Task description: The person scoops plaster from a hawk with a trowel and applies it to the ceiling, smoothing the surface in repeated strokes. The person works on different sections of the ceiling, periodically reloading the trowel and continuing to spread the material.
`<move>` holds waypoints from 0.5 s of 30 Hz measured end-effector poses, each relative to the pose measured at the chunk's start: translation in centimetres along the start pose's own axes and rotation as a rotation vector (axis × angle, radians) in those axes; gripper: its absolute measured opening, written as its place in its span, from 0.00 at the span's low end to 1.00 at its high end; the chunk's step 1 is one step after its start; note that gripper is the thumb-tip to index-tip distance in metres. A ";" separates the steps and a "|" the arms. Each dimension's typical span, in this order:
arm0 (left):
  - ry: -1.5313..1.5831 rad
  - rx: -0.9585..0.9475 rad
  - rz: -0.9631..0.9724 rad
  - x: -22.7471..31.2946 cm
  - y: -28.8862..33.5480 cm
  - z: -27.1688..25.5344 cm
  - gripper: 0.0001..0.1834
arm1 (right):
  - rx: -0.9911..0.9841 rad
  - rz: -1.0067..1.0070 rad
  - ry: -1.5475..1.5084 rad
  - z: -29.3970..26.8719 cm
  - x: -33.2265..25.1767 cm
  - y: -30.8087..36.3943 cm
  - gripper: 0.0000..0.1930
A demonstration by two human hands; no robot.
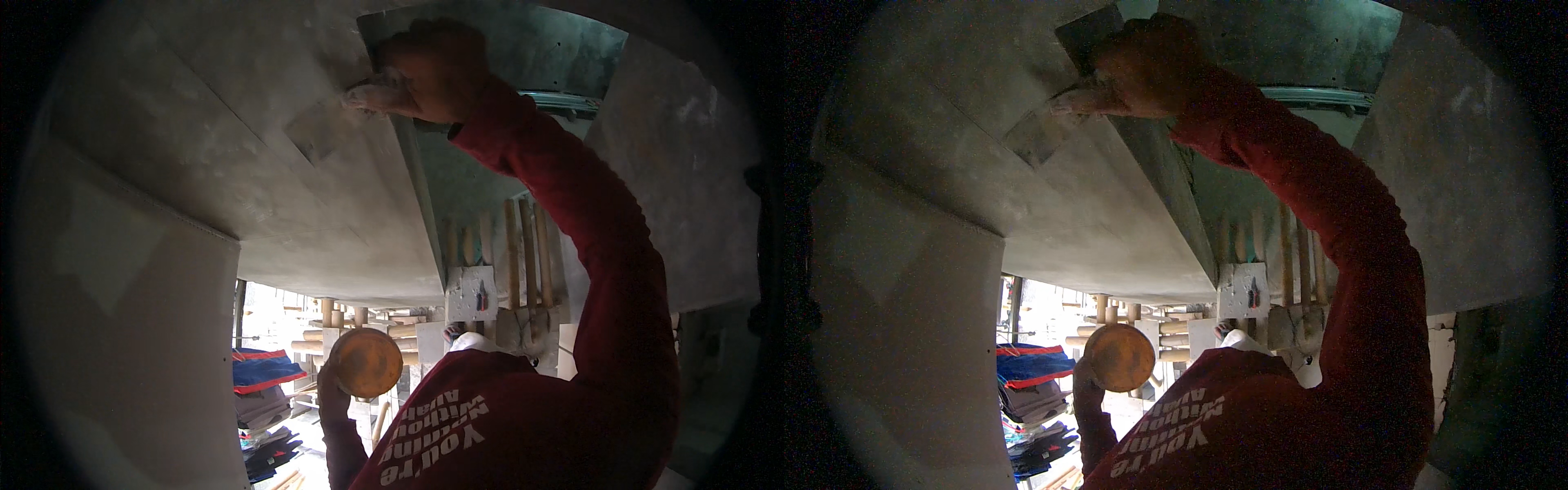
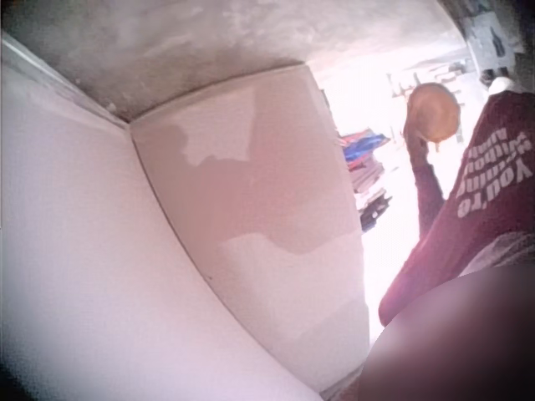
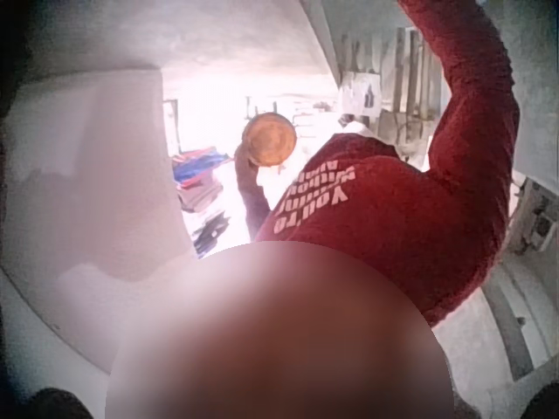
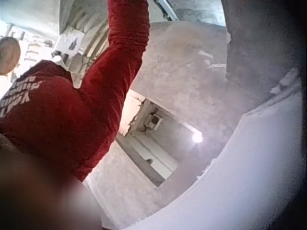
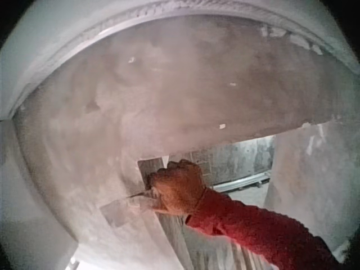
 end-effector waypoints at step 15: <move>-0.033 0.123 0.279 -1.6 4.1 -1.4 0.11 | 0.177 -0.042 -0.116 0.0 3.9 5.2 0.20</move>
Point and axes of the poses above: each hand's wrist, its own y-axis away from the middle knuckle, its own z-axis out of the palm, x = y × z, the point moved 2 cm from there along -y, towards the middle knuckle, and after that the axes turned 3 degrees about x, right-handed, at the moved point
